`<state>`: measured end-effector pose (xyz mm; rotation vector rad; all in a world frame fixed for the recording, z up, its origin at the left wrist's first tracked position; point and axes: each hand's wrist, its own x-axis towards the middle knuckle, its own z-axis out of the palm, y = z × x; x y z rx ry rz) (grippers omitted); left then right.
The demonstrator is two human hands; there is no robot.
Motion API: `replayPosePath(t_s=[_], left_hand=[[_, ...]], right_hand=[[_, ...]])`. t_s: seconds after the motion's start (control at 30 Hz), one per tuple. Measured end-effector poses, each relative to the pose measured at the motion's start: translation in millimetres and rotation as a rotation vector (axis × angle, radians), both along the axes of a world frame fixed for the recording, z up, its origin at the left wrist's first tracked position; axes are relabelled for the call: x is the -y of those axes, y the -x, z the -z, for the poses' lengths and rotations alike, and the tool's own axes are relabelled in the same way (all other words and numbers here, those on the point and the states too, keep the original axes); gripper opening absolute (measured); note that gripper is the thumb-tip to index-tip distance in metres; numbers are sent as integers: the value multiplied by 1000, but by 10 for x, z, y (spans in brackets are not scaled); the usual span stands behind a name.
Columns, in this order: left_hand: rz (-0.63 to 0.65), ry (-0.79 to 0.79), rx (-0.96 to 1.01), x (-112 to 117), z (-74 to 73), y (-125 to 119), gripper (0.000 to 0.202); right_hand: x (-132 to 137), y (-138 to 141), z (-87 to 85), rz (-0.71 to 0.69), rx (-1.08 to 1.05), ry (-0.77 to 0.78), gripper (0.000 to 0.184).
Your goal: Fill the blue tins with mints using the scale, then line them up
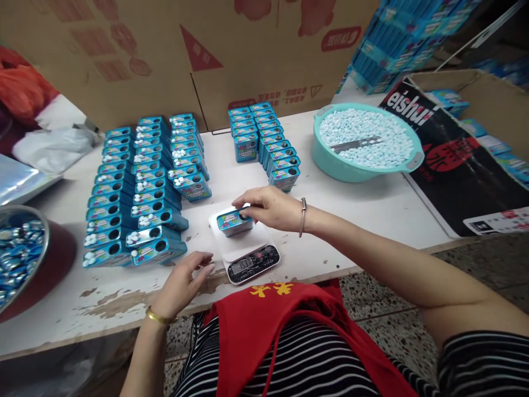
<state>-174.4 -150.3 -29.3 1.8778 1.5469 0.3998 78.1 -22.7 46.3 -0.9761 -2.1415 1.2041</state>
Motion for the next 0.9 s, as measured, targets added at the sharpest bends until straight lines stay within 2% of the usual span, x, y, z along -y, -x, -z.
replayPosePath(t_s=[0.13, 0.17, 0.23, 0.3, 0.4, 0.47, 0.6, 0.67, 0.73, 0.8, 0.9], left_hand=[[-42, -207, 3, -110, -92, -88, 28], [-73, -288, -6, -157, -127, -134, 33], [-93, -431, -44, -282, -200, -238, 57], [4, -512, -114, -455, -265, -337, 70], [230, -508, -269, -844, -354, -450, 43], [266, -488, -371, -1200, -415, -523, 30], [122, -452, -510, -2058, -447, -726, 28], [91, -444, -544, -2463, -386, -841, 29], [75, -452, -567, -2772, -304, -948, 31], [62, -482, -582, -2941, -241, -1041, 33], [52, -562, -581, -2910, -238, -1112, 41]], right_hand=[[-52, -132, -3, 125, -224, 173, 23], [-56, -190, 23, 177, -301, 245, 24], [-34, -324, 124, 302, -462, 404, 25], [33, -458, 290, 467, -614, 581, 24], [189, -617, 612, 653, -746, 853, 26], [318, -688, 823, 734, -782, 940, 27], [585, -766, 1118, 822, -843, 1011, 26], [679, -787, 1191, 856, -859, 1037, 27], [717, -797, 1219, 863, -866, 1036, 31], [682, -782, 1204, 820, -862, 1004, 34], [477, -666, 1131, 683, -809, 932, 33]])
